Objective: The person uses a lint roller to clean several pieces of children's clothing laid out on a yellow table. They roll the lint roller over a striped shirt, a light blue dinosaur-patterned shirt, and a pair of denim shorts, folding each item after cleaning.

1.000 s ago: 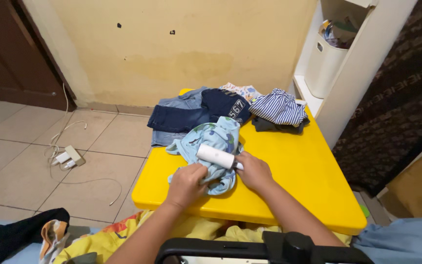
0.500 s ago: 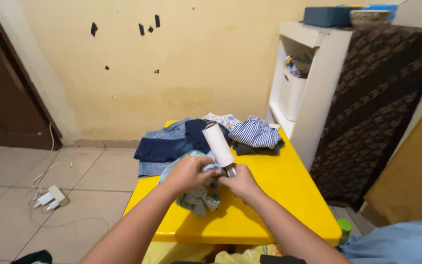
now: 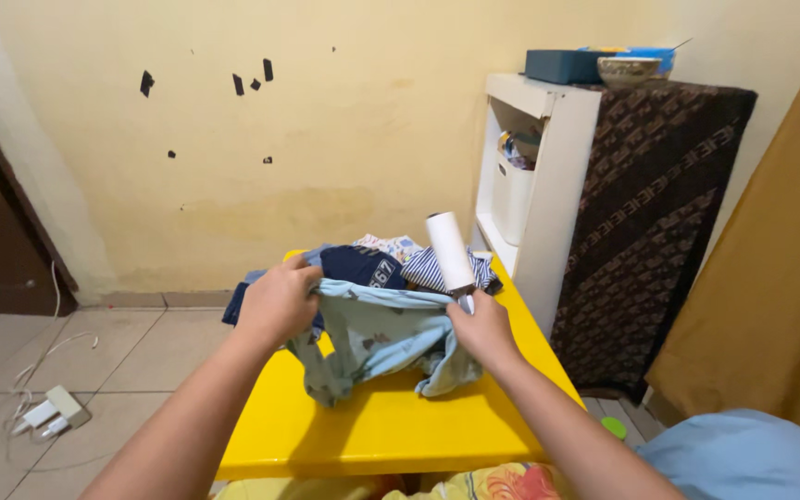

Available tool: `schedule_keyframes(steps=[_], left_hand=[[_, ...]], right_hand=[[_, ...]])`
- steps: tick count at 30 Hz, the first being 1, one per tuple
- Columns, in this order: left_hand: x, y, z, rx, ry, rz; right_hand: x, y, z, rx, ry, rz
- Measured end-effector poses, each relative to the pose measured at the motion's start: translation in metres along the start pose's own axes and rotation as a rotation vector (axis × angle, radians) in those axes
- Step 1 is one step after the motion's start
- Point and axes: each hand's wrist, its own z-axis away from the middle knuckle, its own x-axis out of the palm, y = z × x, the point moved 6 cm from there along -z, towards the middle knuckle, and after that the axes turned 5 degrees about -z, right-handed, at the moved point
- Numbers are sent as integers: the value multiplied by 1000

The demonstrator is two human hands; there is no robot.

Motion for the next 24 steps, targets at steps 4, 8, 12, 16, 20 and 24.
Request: schedule_keyframes(steps=[4, 8, 12, 16, 20, 24], left_hand=[[27, -30, -15, -214, -207, 542], [39, -44, -18, -466, -457, 964], [21, -40, -14, -557, -540, 1042], [27, -39, 3, -548, -857, 789], [57, -42, 1, -345, -906, 837], [65, -34, -24, 194, -606, 112]], right_hand=[[-18, -31, 3, -146, -183, 85], [-43, -43, -4, -161, -98, 251], [-52, -23, -17, -81, -9, 365], [-32, 27, -37, 152, -193, 270], [3, 78, -42, 637, -459, -204], [14, 72, -63, 369, -456, -232]])
